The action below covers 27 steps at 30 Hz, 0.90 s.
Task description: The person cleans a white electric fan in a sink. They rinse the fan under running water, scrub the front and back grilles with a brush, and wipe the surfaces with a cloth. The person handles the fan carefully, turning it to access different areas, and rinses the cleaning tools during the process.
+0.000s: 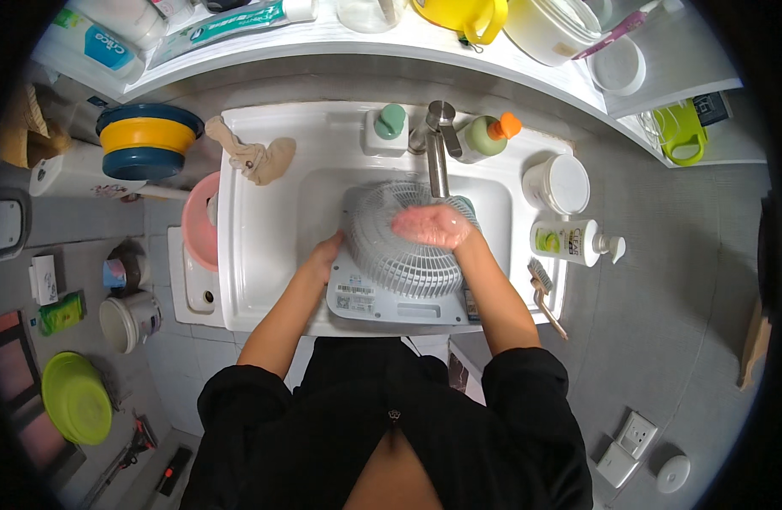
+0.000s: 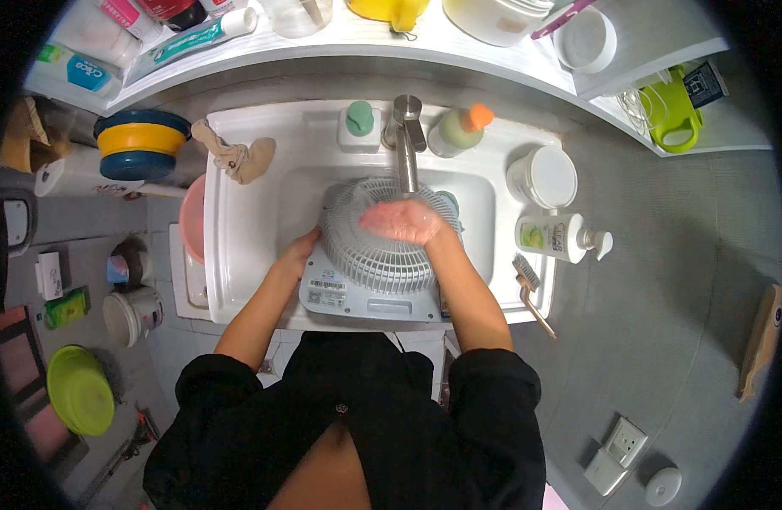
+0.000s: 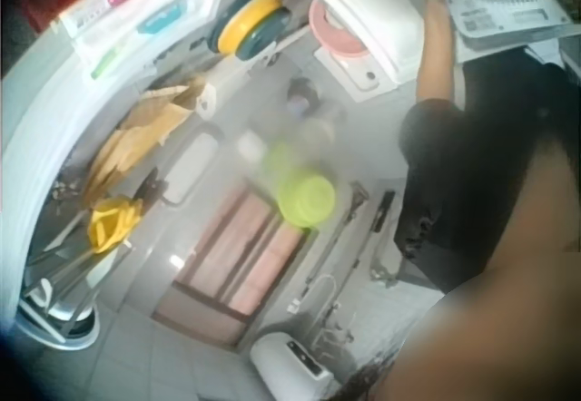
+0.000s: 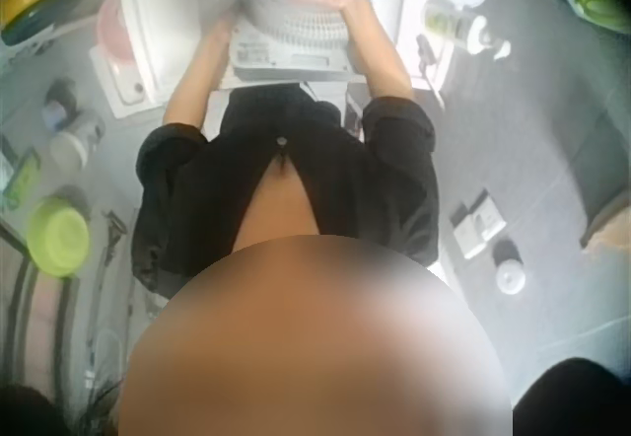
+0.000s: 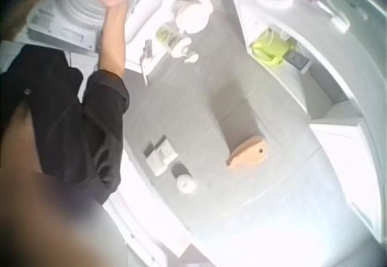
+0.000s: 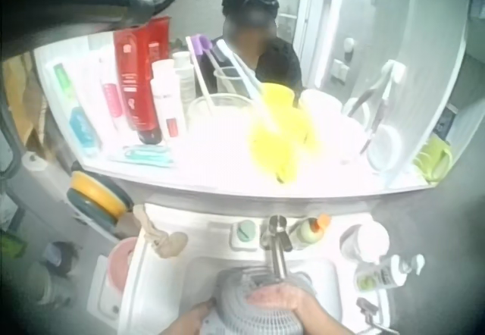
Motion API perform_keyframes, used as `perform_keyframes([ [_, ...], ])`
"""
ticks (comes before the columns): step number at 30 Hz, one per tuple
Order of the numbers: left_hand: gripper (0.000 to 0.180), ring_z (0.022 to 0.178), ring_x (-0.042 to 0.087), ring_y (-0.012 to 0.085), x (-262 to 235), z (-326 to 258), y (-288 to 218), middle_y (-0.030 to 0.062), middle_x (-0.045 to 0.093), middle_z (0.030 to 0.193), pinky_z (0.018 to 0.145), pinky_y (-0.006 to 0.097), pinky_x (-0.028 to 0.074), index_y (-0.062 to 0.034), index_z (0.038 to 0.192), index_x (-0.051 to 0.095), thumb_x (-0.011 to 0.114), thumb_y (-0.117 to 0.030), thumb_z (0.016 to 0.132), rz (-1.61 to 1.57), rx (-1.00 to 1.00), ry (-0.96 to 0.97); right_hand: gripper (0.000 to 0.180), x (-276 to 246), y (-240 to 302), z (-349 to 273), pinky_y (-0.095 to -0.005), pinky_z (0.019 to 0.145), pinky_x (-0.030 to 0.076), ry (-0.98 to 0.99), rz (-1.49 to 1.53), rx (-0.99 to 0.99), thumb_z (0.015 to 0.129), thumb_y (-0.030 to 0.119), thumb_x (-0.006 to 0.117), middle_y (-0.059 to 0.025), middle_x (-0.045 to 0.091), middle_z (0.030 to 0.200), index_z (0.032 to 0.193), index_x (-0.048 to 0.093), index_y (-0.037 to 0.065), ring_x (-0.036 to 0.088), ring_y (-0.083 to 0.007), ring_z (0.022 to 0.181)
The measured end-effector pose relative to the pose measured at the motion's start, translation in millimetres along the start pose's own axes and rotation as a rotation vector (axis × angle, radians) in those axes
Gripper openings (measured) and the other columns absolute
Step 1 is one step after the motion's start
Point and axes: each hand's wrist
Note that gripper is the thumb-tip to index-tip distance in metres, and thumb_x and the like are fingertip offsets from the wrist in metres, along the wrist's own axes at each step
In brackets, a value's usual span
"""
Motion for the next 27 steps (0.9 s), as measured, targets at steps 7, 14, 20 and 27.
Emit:
perform_keyframes([
  [7, 0.045, 0.108, 0.049, 0.0304, 22, -7, -20, 0.0169, 0.046, 0.123, 0.093, 0.042, 0.039, 0.0010, 0.124, 0.036, 0.031, -0.032, 0.094, -0.032, -0.042, -0.037, 0.030, 59, -50, -93, -0.0375, 0.080, 0.044, -0.319, -2.093, -1.174, 0.090, 0.022, 0.037, -0.0176, 0.059, 0.097, 0.100, 0.057, 0.001, 0.054, -0.0316, 0.096],
  [14, 0.039, 0.096, 0.057, 0.0287, -13, 22, -11, 0.0158, 0.055, 0.111, 0.085, 0.043, 0.046, -0.0005, 0.116, 0.045, 0.034, -0.031, 0.093, -0.042, -0.052, 0.004, 0.038, -35, 0, -80, -0.0356, 0.068, 0.046, -0.918, -1.248, -0.930, 0.091, 0.022, 0.034, -0.0160, 0.063, 0.078, 0.084, 0.061, -0.004, 0.060, -0.0289, 0.072],
  [20, 0.037, 0.099, 0.055, 0.0289, 6, -18, -13, 0.0165, 0.054, 0.111, 0.086, 0.044, 0.046, 0.0005, 0.115, 0.044, 0.034, -0.027, 0.093, -0.075, -0.071, -0.023, 0.030, -25, 50, -7, -0.0318, 0.082, 0.050, -0.309, -0.147, -0.243, 0.090, 0.009, 0.030, -0.0212, 0.057, 0.091, 0.098, 0.050, -0.013, 0.059, -0.0267, 0.084],
  [27, 0.034, 0.101, 0.054, 0.0298, 19, -63, -22, 0.0185, 0.050, 0.115, 0.088, 0.044, 0.045, 0.0028, 0.115, 0.042, 0.033, -0.022, 0.094, -0.297, -0.107, -0.042, 0.029, -5, 45, -26, -0.0340, 0.081, 0.051, -0.141, 0.083, -0.001, 0.087, 0.006, 0.034, -0.0257, 0.053, 0.101, 0.101, 0.048, -0.015, 0.056, -0.0339, 0.094],
])
Point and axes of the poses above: each hand's wrist, its own z-axis towards the middle knuckle, its own x-axis out of the palm, y = z × x
